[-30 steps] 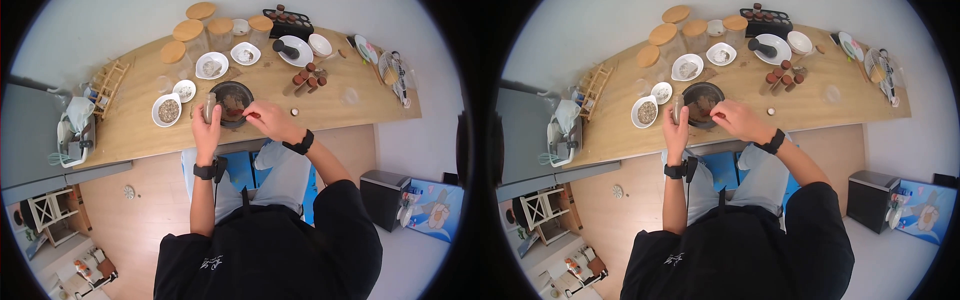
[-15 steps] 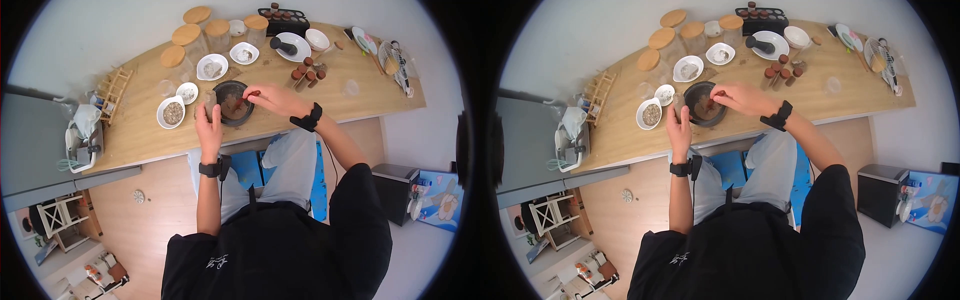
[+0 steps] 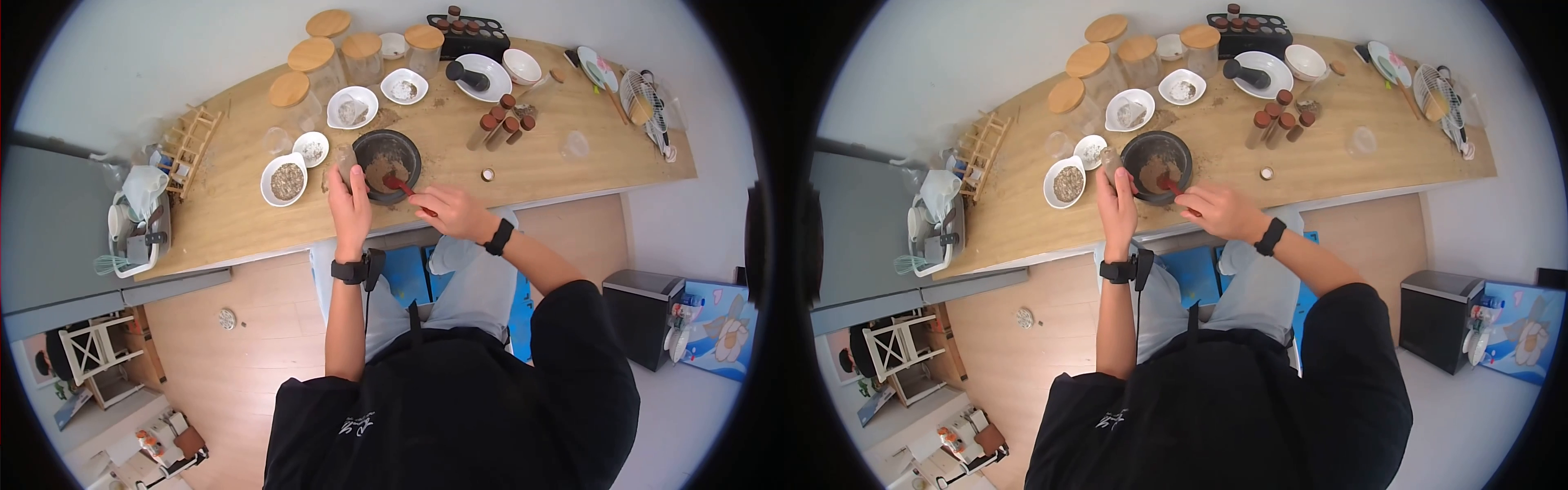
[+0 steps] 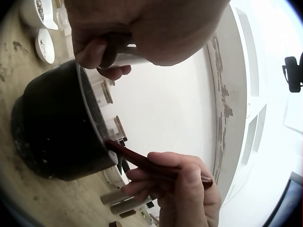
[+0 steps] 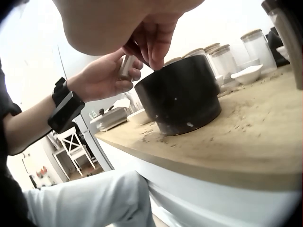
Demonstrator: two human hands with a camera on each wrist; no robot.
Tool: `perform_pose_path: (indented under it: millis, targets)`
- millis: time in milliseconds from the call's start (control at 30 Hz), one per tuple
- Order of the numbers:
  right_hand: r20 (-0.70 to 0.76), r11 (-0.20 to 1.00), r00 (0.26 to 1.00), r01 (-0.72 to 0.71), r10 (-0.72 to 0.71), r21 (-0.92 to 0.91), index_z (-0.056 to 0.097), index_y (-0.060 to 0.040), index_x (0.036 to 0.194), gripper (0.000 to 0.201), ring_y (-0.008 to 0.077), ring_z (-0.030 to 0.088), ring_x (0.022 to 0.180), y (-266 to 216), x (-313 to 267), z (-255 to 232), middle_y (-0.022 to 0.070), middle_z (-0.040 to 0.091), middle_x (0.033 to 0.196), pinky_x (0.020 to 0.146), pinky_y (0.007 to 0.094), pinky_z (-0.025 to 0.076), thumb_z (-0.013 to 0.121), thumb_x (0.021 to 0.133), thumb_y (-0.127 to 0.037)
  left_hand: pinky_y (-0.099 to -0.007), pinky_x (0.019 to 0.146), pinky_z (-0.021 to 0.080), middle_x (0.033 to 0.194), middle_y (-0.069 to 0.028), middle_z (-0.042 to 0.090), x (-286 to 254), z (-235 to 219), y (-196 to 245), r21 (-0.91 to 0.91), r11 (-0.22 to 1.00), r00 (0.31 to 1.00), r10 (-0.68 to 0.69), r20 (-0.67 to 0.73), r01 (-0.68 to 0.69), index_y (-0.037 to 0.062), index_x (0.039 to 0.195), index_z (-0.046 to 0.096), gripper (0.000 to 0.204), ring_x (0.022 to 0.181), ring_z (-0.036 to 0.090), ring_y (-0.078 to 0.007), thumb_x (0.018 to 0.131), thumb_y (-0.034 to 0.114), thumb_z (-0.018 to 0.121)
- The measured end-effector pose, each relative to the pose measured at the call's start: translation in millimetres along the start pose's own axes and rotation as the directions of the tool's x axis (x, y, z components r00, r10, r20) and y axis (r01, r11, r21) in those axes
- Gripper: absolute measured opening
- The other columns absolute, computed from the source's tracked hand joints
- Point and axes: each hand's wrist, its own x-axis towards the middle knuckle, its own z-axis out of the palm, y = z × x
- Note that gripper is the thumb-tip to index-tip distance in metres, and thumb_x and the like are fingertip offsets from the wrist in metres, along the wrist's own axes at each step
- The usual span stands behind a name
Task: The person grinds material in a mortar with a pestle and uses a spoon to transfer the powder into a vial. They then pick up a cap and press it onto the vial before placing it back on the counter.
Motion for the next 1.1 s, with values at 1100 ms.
perform_pose_path:
  millis: [1100]
  targets:
    - [-0.159, 0.182, 0.170, -0.132, 0.973, 0.974, 0.066, -0.0051, 0.098, 0.024, 0.0012, 0.041, 0.056, 8.0, 30.9, 84.7, -0.0056, 0.053, 0.070, 0.049, 0.0182, 0.030, 0.058, 0.102, -0.027, -0.0285, 0.077, 0.049, 0.098, -0.0070, 0.062, -7.1, -13.3, 6.4, 0.080, 0.997, 0.999, 0.018, -0.035, -0.015, -0.0001, 0.114, 0.052, 0.027, 0.086, 0.058, -0.0148, 0.100, 0.022, 0.061]
